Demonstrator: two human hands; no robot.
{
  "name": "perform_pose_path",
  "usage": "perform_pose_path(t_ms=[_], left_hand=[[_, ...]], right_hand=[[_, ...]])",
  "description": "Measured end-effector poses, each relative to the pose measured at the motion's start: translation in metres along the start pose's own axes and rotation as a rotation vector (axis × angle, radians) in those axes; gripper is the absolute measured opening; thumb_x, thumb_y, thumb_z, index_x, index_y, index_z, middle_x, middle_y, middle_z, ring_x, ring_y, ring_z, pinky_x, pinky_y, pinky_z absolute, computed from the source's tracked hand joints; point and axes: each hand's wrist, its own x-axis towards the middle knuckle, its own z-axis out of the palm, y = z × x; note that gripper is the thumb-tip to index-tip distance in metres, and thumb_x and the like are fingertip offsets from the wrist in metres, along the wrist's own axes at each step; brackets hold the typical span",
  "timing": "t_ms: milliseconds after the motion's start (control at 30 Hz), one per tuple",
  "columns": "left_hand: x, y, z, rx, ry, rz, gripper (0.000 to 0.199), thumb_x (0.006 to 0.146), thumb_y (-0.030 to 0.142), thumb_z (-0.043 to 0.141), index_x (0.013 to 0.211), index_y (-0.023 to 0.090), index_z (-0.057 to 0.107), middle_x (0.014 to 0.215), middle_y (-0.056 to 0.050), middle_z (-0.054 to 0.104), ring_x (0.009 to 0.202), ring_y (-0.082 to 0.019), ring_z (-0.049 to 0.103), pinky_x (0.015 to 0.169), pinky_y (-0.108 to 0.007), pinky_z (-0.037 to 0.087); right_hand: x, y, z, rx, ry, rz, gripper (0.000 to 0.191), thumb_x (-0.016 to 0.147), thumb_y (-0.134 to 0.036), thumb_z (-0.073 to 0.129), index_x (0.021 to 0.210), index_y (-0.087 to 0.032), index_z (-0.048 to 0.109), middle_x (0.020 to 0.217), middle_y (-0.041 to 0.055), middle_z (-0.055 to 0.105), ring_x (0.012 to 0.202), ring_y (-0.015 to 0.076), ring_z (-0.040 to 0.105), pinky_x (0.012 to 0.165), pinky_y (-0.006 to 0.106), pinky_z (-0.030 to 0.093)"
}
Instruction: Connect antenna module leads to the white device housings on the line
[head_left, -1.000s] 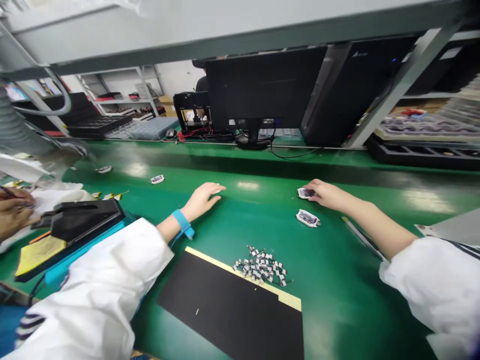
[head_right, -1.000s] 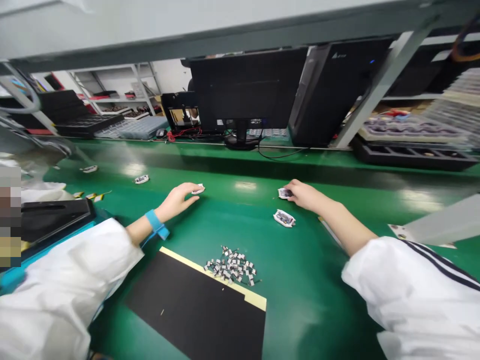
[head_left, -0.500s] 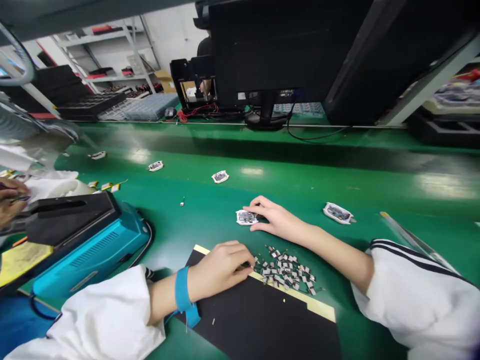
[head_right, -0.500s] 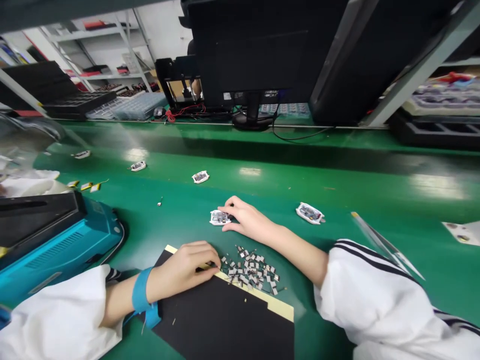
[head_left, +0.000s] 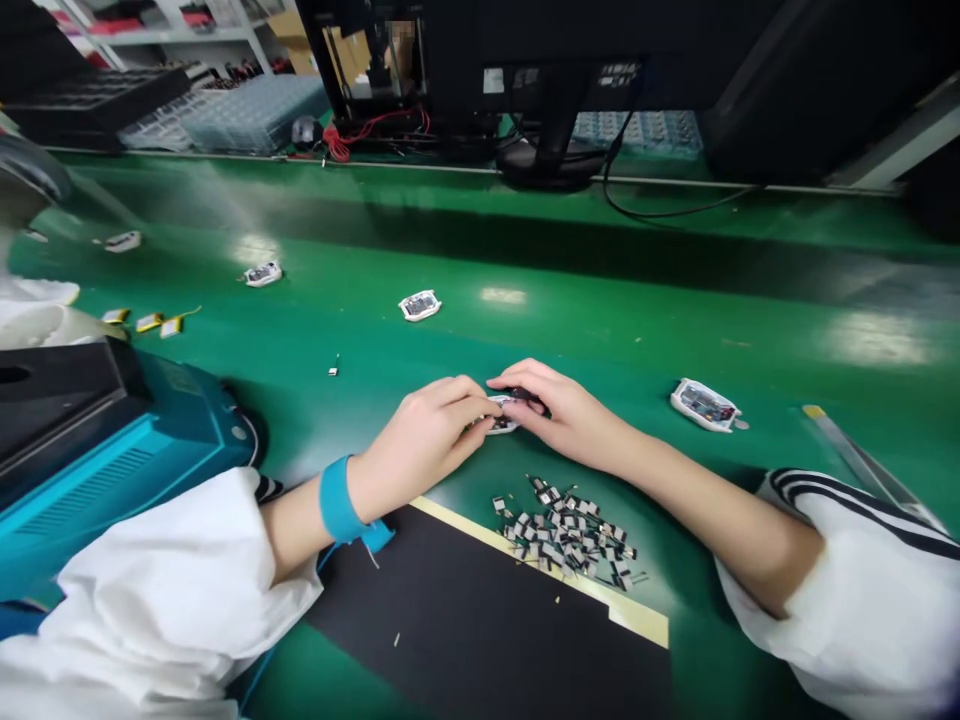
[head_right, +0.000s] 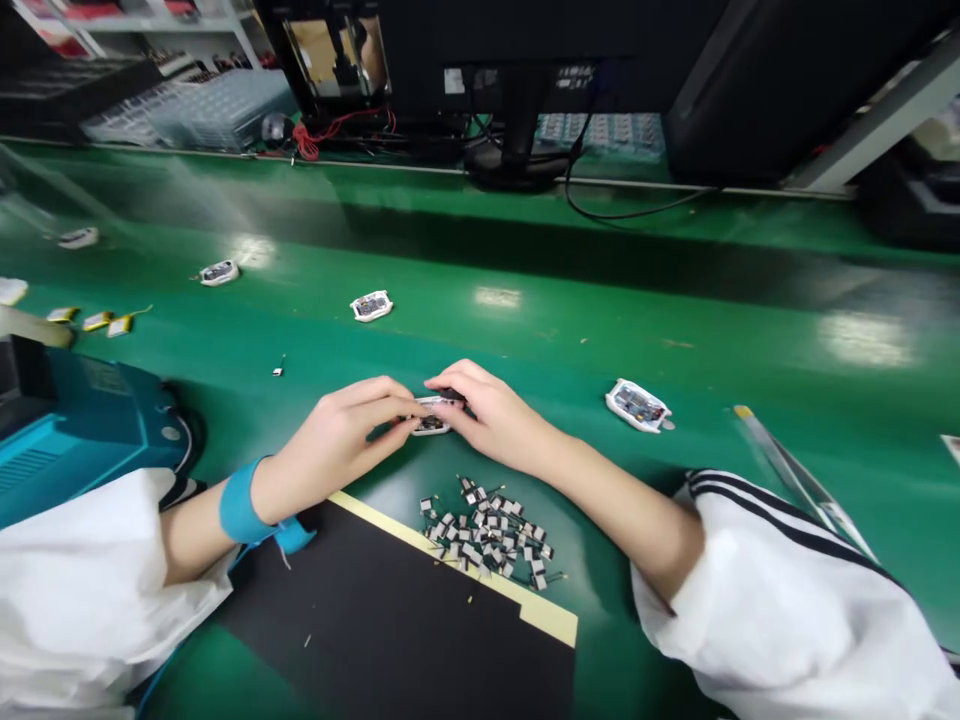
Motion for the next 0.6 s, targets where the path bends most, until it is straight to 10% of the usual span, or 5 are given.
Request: perform_pose_path(t_ms=[600], left_hand=[[-0.004, -0.001, 0.018, 0.181, 0.019, 0.090, 0.017, 0.083, 0.015, 0.043, 0.088, 0.014, 0.059, 0.082, -0.004, 0.060, 0.073, -0.014, 0.054, 0.064, -0.025, 0.047]], right_hand=[[-0.009, -0.002, 0.000, 0.011, -0.081, -0.009, 0.036, 0.075, -0.027, 0.055, 0.109, -0.018, 0.048, 0.101, 0.0062, 0.048, 0.091, 0.0140, 0.050, 0.078, 0.028, 0.046]])
